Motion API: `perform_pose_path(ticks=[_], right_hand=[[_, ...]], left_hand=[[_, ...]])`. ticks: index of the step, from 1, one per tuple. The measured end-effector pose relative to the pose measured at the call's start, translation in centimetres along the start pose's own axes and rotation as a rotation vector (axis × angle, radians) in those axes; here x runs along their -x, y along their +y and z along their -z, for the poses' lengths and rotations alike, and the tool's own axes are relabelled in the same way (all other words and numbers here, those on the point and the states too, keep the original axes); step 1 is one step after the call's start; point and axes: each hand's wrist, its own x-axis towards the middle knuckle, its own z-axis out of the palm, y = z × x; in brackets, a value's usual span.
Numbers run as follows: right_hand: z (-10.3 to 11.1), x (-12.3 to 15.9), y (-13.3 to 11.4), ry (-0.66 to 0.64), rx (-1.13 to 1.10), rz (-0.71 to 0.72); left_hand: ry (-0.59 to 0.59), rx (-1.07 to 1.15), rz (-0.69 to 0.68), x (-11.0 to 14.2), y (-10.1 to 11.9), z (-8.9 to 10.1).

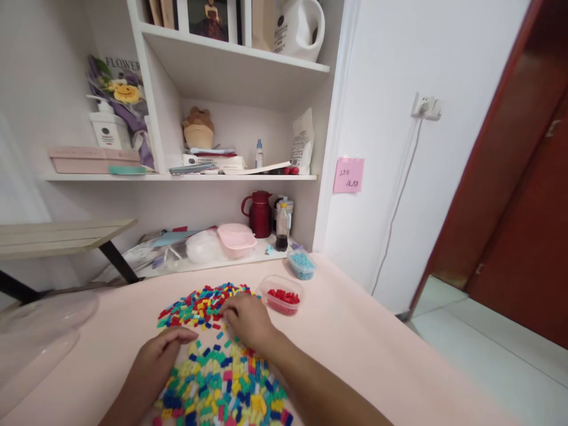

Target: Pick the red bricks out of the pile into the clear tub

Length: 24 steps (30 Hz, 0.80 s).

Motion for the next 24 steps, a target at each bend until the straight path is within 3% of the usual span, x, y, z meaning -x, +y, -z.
perform_pose_path(ticks=[5, 10, 16, 24], right_hand=[[-2.7, 1.2, 0.0, 0.001, 0.125, -0.073], [-2.6, 1.4, -0.1, -0.035, 0.237, -0.118], [-2.8, 1.4, 0.0, -0.071, 0.296, -0.048], [-3.0, 1.3, 0.4, -0.052, 0.204, -0.026]], left_hand=[[-0.008, 0.025, -0.012, 0.2, -0.1, -0.1], [-0.034, 0.023, -0.004, 0.5, 0.2, -0.1], [-0.055, 0.02, -0.017, 0.6, -0.1, -0.3], [-0.059, 0.013, -0.018, 0.8, 0.3, -0.3]])
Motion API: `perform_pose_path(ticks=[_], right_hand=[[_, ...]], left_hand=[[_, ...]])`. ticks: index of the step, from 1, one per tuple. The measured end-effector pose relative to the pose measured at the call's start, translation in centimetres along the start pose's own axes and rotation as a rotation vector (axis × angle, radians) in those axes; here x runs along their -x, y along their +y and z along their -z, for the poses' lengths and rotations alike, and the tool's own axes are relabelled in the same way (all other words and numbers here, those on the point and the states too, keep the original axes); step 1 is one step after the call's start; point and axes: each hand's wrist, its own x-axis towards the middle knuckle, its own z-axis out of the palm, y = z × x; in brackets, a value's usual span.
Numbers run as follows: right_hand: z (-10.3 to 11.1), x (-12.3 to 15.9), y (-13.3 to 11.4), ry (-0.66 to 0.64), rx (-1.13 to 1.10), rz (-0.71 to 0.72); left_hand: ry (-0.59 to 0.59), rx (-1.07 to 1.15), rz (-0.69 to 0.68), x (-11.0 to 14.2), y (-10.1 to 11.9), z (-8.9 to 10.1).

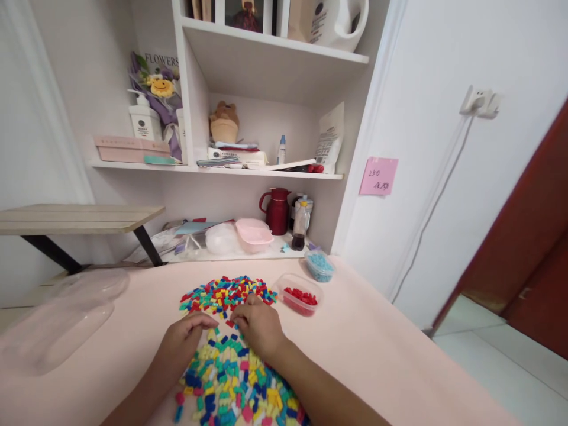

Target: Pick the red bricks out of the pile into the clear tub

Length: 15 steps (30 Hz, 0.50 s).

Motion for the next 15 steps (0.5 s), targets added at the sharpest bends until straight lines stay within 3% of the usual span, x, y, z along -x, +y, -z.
perform_pose_path(ticks=[9, 15], right_hand=[[0.2, 0.5, -1.3, -0.033, 0.16, 0.014], [0.1, 0.3, -1.6, -0.048, 0.141, 0.014]], left_hand=[[0.045, 0.029, -0.007, 0.2, 0.2, -0.3], [0.413, 0.124, 0.054, 0.3, 0.4, 0.8]])
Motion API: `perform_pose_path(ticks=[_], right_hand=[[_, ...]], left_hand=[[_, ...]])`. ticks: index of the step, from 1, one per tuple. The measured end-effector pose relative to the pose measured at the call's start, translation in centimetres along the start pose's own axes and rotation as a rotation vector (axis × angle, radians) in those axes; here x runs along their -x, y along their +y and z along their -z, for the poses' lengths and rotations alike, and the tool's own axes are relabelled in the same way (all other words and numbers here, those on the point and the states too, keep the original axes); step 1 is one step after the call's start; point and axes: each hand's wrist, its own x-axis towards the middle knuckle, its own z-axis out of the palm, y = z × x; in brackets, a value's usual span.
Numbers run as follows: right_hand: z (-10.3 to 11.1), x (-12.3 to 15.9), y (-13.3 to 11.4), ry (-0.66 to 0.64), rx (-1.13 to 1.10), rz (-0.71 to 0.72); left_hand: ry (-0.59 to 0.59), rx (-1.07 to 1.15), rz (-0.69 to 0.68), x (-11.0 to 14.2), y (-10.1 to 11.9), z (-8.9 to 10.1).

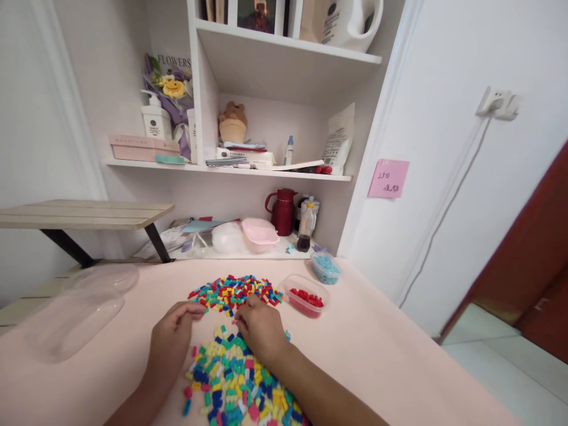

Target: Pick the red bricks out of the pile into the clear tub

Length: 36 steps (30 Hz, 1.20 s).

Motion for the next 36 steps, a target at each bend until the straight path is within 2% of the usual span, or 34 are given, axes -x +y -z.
perform_pose_path(ticks=[3, 6, 10, 13, 15, 17, 20, 23, 26, 28, 29, 32, 36], right_hand=[[0.3, -0.1, 0.2, -0.003, -0.031, -0.012], [1.6, -0.4, 0.7, 0.06, -0.046, -0.014], [5.0, -1.1, 2.4, 0.22, -0.015, -0.027], [7.9, -1.2, 4.5, 0.324, 0.096, -0.109], [9.6, -0.8, 6.0, 0.322, 0.196, -0.228], [10.7, -0.4, 7.2, 0.265, 0.296, -0.353], [11.3, 0.1, 8.1, 0.171, 0.394, -0.456], [10.7, -0.3, 7.5, 0.213, 0.334, -0.385], [9.0, -1.1, 5.6, 0.258, 0.077, -0.14], [7.4, -1.4, 4.0, 0.208, -0.096, 0.025], [6.5, -1.4, 3.3, 0.191, -0.135, 0.06], [3.8, -1.1, 1.9, 0.125, -0.061, 0.059], [1.3, -0.5, 1.8, 0.029, 0.132, -0.013]], left_hand=[[0.124, 0.015, 0.077, -0.3, -0.1, 0.5], [0.193, 0.006, 0.121, -0.5, -0.3, 0.9], [0.237, -0.039, 0.117, -0.7, -0.8, 1.1], [0.231, -0.087, 0.101, -0.9, -1.2, 1.1], [0.208, -0.109, 0.098, -1.0, -1.4, 1.0], [0.184, -0.122, 0.091, -1.2, -1.6, 1.0], [0.168, -0.126, 0.078, -1.3, -1.8, 1.0], [0.177, -0.113, 0.09, -1.4, -1.7, 0.9], [0.16, -0.086, 0.132, -1.3, -1.5, 0.9], [0.134, -0.078, 0.152, -1.3, -1.3, 0.8], [0.121, -0.079, 0.151, -1.3, -1.2, 0.8], [0.093, -0.092, 0.112, -1.2, -0.9, 0.8], [0.034, -0.092, -0.007, -0.8, -0.4, 0.5]])
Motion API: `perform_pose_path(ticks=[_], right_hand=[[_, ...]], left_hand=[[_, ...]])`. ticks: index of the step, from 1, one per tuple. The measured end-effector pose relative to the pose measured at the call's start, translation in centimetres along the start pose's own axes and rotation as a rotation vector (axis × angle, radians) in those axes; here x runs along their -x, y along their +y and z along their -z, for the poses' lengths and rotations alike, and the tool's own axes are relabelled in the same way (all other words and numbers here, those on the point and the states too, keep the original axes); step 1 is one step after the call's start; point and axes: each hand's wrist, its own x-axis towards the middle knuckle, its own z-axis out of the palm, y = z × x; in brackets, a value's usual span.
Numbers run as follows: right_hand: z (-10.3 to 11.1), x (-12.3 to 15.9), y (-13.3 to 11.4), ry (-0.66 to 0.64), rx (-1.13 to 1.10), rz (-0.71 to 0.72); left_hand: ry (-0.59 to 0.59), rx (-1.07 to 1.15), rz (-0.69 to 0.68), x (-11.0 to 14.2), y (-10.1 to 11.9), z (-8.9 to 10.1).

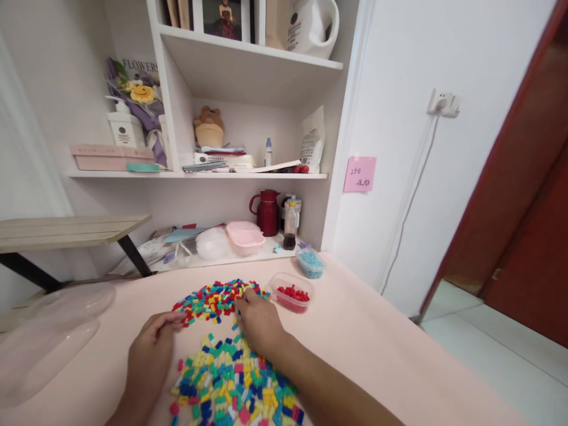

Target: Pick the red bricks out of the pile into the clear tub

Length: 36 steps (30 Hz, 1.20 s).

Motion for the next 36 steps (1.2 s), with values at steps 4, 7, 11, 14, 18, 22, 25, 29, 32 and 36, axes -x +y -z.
perform_pose_path(ticks=[4, 7, 11, 14, 18, 22, 25, 29, 32, 36], right_hand=[[-1.0, 0.3, 0.3, -0.01, -0.001, -0.015], [-1.1, 0.4, 0.4, 0.001, -0.108, 0.029], [-1.3, 0.5, 0.6, 0.059, -0.258, 0.04], [-1.4, 0.5, 0.8, 0.077, -0.285, 0.013], [-1.0, 0.4, 0.8, 0.017, -0.405, 0.113], [-0.6, 0.4, 0.7, 0.019, -0.531, 0.192], [-0.8, 0.3, 0.8, 0.075, -0.486, 0.107], [-1.2, 0.3, 0.5, 0.01, -0.278, 0.117], [-1.2, 0.4, 0.0, -0.012, -0.132, 0.137], [-1.2, 0.4, -0.1, -0.028, -0.069, 0.156]], left_hand=[[-0.138, -0.031, -0.139, 0.4, 0.2, -0.7], [-0.261, -0.096, -0.158, 0.5, 0.1, -1.2], [-0.332, -0.159, -0.143, 0.5, -0.2, -1.6], [-0.364, -0.182, -0.165, 0.6, -0.2, -1.6], [-0.424, -0.21, -0.237, 0.6, 0.0, -1.7], [-0.45, -0.267, -0.283, 0.7, 0.1, -1.7], [-0.468, -0.324, -0.298, 0.7, 0.0, -1.8], [-0.491, -0.443, -0.323, 0.8, -0.2, -2.0], [-0.51, -0.518, -0.36, 0.9, -0.5, -2.3], [-0.481, -0.55, -0.394, 1.0, -0.9, -2.5]])
